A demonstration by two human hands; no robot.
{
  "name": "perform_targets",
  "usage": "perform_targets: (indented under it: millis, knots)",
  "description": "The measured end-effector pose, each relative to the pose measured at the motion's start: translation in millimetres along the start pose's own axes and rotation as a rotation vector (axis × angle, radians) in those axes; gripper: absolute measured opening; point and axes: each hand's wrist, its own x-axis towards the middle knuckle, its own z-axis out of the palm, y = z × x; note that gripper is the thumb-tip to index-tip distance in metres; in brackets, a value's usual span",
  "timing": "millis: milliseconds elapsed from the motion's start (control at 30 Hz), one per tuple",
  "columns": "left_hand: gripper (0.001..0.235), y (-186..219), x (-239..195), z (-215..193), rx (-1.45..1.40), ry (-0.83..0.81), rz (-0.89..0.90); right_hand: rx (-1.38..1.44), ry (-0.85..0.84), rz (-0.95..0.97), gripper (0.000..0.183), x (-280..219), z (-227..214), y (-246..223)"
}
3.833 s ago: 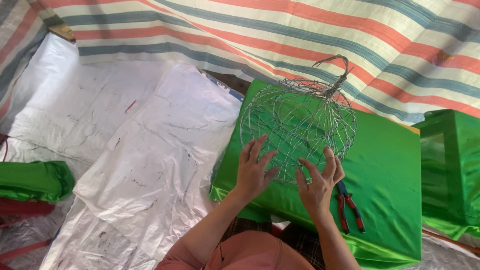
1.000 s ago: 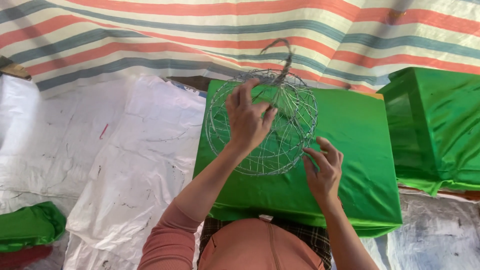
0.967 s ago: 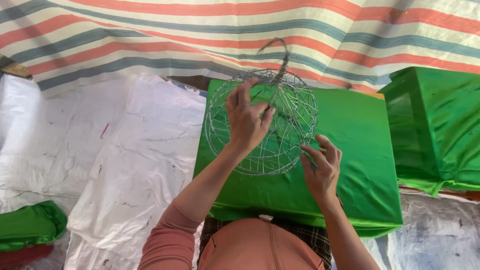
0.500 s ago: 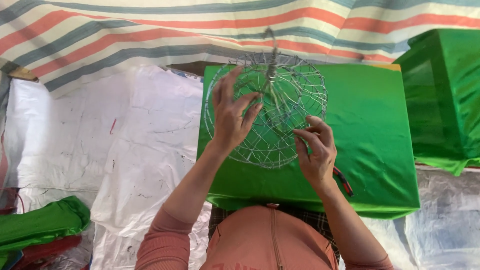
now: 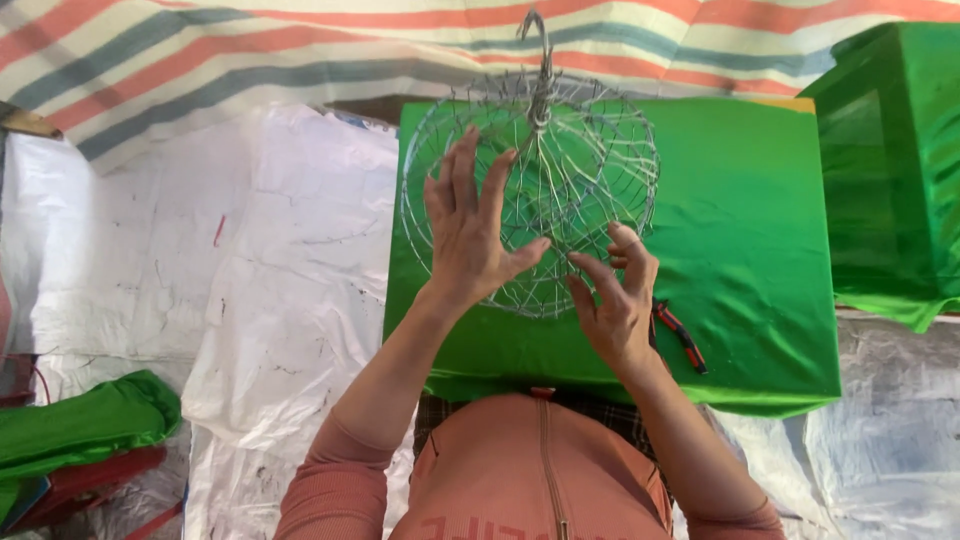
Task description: The person shapes a wire mesh basket by hand, bending and twisting the wire frame to form a rounded structure. They use pliers to tighten and secure wire connections at various points on the basket.
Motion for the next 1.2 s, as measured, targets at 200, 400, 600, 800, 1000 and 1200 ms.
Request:
perform_targets:
  millis: [200,400,600,800,1000,1200]
  knots:
    - [0.112,-7.4,-0.2,1.8,0.124,-0.049,0.008,-0.052,-0.158,0.022,0.027,-12.0,-3.0,11.6]
    - [0.135,-10.1,-3.8,3.7,0.156,-0.058,-0.01,-0.028,-0.23,0.019,0.035,-16.9,-14.9,14.3]
    - [0.059,13.5,-52.5,-7.3,-0.155,0.443,0.092,0.013,0.096,0.182,0.022,-47.7,-47.9,44.6]
    - [0.054,28.0,-157.7,41.0,-0.458,0.103,-0.067,0.008,0.103,0.19,0.019,-77.3,-17.9,19.0]
    - [0.071,45.6,-131.4,20.3,-0.484,-0.153,-0.129,-0.096,0.153,0.172,0.044,-75.6,15.9,11.1]
    - [0.068,46.4,-112.0,31.2,-0.635,-0.167,-0.189,0.031,0.146,0.3,0.053,-76.0,29.0,14.1]
